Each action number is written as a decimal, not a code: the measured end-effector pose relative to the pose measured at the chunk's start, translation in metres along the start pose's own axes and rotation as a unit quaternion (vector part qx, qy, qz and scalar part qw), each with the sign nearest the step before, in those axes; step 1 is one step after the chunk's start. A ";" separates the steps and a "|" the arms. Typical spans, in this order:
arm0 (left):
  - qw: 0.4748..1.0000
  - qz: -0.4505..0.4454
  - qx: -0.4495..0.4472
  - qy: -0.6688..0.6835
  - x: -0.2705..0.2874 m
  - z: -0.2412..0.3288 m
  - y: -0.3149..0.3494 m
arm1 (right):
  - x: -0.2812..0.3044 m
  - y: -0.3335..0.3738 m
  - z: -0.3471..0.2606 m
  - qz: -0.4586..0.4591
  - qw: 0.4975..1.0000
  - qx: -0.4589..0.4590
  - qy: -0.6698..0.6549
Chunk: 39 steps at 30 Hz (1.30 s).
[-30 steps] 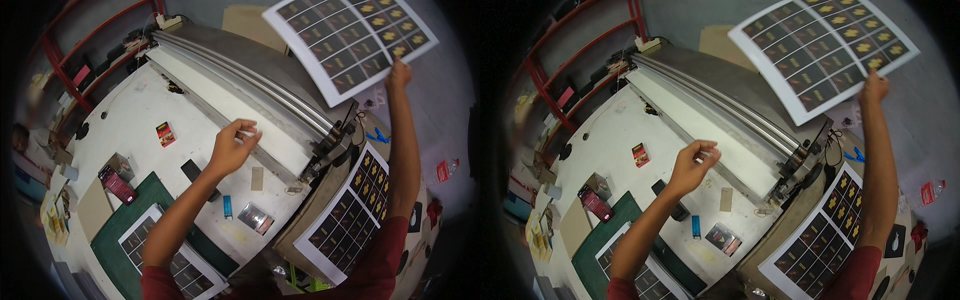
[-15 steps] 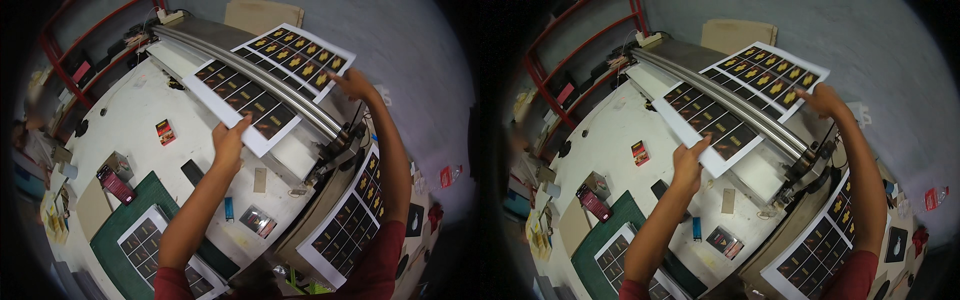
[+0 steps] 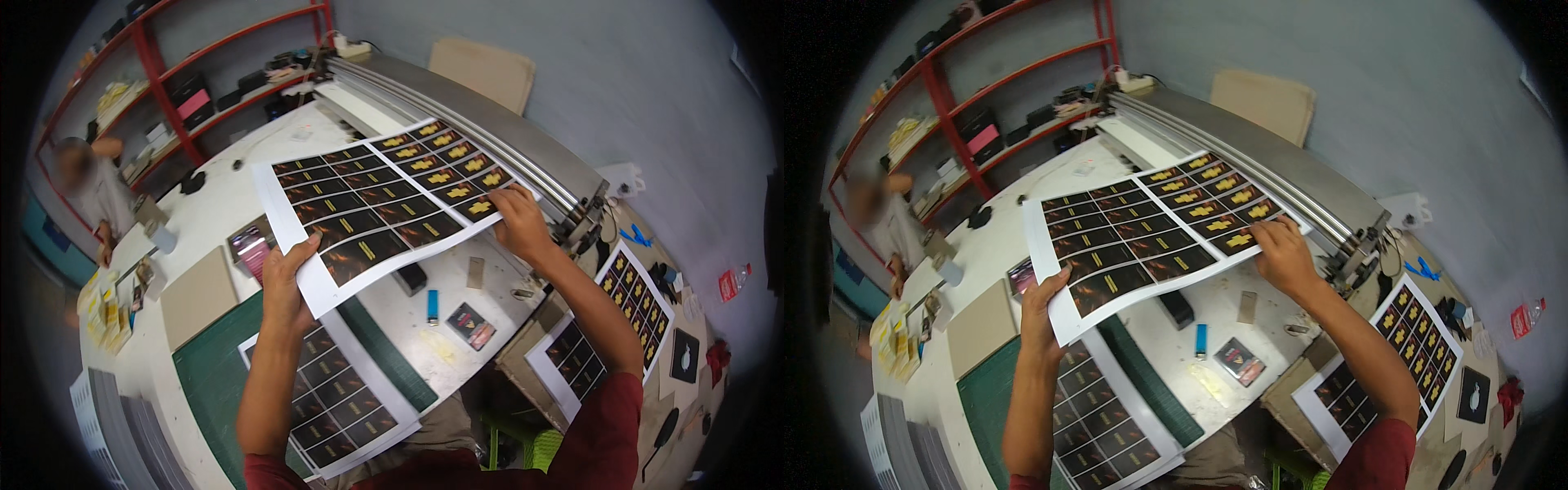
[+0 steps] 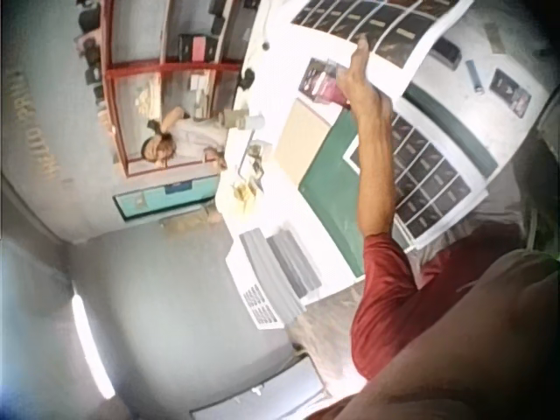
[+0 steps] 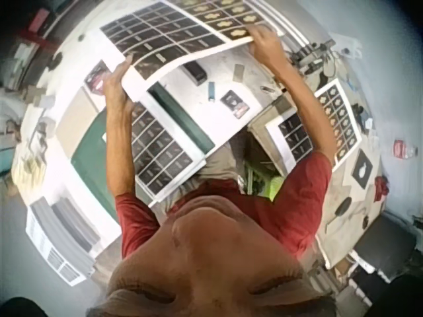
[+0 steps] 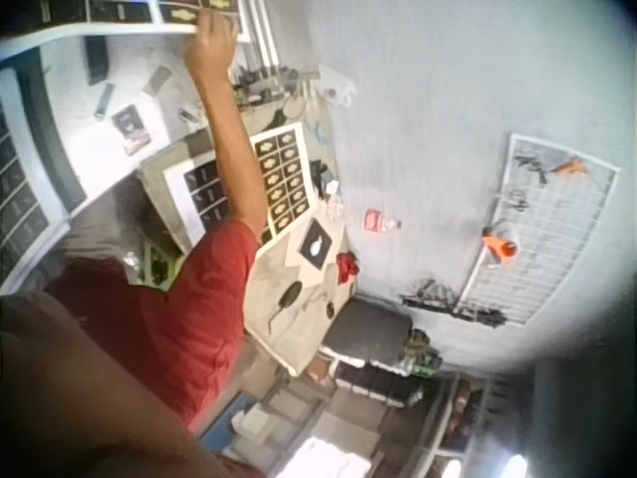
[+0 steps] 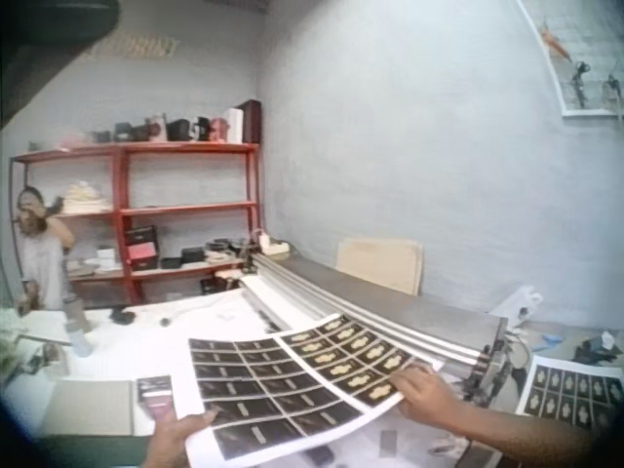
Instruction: The person repeatedly places a printed sheet onto a white backing sheet, aligns them, and then places a brown cardboard cover on top. They smooth the stack and move the completed unit aside, repeating the cycle with new sheets.
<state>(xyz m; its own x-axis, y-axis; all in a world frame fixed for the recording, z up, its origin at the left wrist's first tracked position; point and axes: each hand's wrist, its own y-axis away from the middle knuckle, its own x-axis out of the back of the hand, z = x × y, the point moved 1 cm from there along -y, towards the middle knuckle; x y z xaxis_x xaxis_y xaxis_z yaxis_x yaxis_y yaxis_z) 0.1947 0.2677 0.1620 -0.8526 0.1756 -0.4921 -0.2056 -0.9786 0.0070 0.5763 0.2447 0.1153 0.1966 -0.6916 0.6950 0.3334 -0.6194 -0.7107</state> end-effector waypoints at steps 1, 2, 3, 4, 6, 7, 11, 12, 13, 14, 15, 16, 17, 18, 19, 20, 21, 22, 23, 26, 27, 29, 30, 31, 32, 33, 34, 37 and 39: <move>0.999 0.024 -0.020 0.015 0.009 0.014 0.012 | 0.005 -0.011 -0.014 0.036 0.999 0.005 -0.007; 0.998 0.052 -0.036 0.030 0.016 0.026 0.028 | 0.014 -0.021 -0.033 0.067 0.998 0.007 -0.019; 0.995 0.079 -0.052 0.045 0.026 0.037 0.041 | 0.027 -0.033 -0.052 0.097 0.995 0.009 -0.031; 0.991 0.100 -0.092 -0.009 0.056 0.044 0.054 | 0.043 -0.049 -0.074 0.118 0.992 0.035 -0.032; 0.950 0.211 -0.227 -0.022 0.095 0.053 0.080 | 0.073 -0.080 -0.121 0.117 0.989 0.070 -0.057; 0.920 0.258 -0.292 -0.032 0.108 0.061 0.094 | 0.093 -0.092 -0.142 0.101 0.989 0.078 -0.073; 0.886 0.016 -0.446 0.127 0.153 0.097 0.191 | 0.153 -0.136 -0.223 -0.003 0.979 0.126 -0.159; 0.870 0.020 -0.491 0.037 0.163 0.099 0.214 | 0.165 -0.146 -0.239 -0.036 0.975 0.129 -0.178; 0.847 0.023 -0.528 -0.053 0.168 0.102 0.236 | 0.177 -0.161 -0.251 -0.094 0.966 0.131 -0.201; 0.815 0.130 -0.543 -0.156 0.175 0.105 0.263 | 0.178 -0.184 -0.262 -0.150 0.951 0.137 -0.235; 0.806 0.175 -0.535 -0.183 0.179 0.109 0.290 | 0.179 -0.206 -0.274 -0.211 0.933 0.139 -0.257; 0.785 0.256 -0.521 -0.216 0.179 0.113 0.303 | 0.167 -0.227 -0.284 -0.285 0.899 0.134 -0.304; 0.763 0.327 -0.502 -0.243 0.178 0.114 0.307 | 0.155 -0.246 -0.290 -0.357 0.862 0.118 -0.341; 0.783 0.337 -0.453 -0.261 0.180 0.118 0.310 | 0.133 -0.257 -0.296 -0.384 0.845 0.121 -0.352; 0.798 0.347 -0.404 -0.282 0.185 0.124 0.312 | 0.097 -0.262 -0.302 -0.409 0.826 0.128 -0.366; 0.810 0.358 -0.355 -0.301 0.193 0.132 0.313 | 0.059 -0.262 -0.311 -0.428 0.813 0.137 -0.370; 0.835 0.343 -0.313 -0.294 0.211 0.128 0.300 | 0.014 -0.251 -0.314 -0.450 0.802 0.138 -0.369; 0.861 0.334 -0.249 -0.291 0.230 0.122 0.290 | -0.025 -0.235 -0.317 -0.476 0.787 0.146 -0.364; 0.879 0.329 -0.187 -0.292 0.248 0.115 0.285 | -0.069 -0.210 -0.321 -0.447 0.797 0.172 -0.368; 0.896 0.350 -0.074 -0.262 0.311 0.072 0.286 | -0.127 -0.154 -0.373 -0.531 0.790 0.154 -0.266; 0.892 0.359 -0.052 -0.270 0.328 0.053 0.284 | -0.138 -0.138 -0.381 -0.543 0.796 0.146 -0.224; 0.891 0.369 -0.030 -0.261 0.339 0.035 0.280 | -0.151 -0.112 -0.377 -0.483 0.828 0.150 -0.242; 0.894 0.366 -0.020 -0.258 0.342 0.032 0.277 | -0.153 -0.103 -0.374 -0.456 0.840 0.136 -0.260; 0.894 0.367 -0.013 -0.256 0.346 0.030 0.277 | -0.152 -0.102 -0.375 -0.427 0.851 0.125 -0.278; 0.895 0.370 -0.009 -0.250 0.352 0.027 0.275 | -0.152 -0.103 -0.376 -0.443 0.845 0.117 -0.274; 0.895 0.372 -0.006 -0.244 0.358 0.022 0.271 | -0.151 -0.105 -0.375 -0.459 0.840 0.108 -0.269; 0.895 0.376 -0.005 -0.241 0.365 0.021 0.269 | -0.148 -0.110 -0.376 -0.472 0.835 0.101 -0.266; 0.893 0.383 -0.007 -0.237 0.378 0.015 0.265 | -0.152 -0.119 -0.378 -0.472 0.835 0.119 -0.256; 0.895 0.377 -0.004 -0.238 0.382 0.013 0.264 | -0.152 -0.127 -0.383 -0.465 0.841 0.123 -0.248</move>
<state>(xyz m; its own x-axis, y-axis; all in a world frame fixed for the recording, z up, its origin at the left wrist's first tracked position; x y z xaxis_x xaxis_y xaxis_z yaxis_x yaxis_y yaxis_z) -0.1912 0.0781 -0.0125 -0.8561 -0.5111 0.0766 0.5162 -0.8386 0.1741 0.1512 0.2863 0.0582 0.0842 0.3275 0.9411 0.7244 -0.6687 0.1679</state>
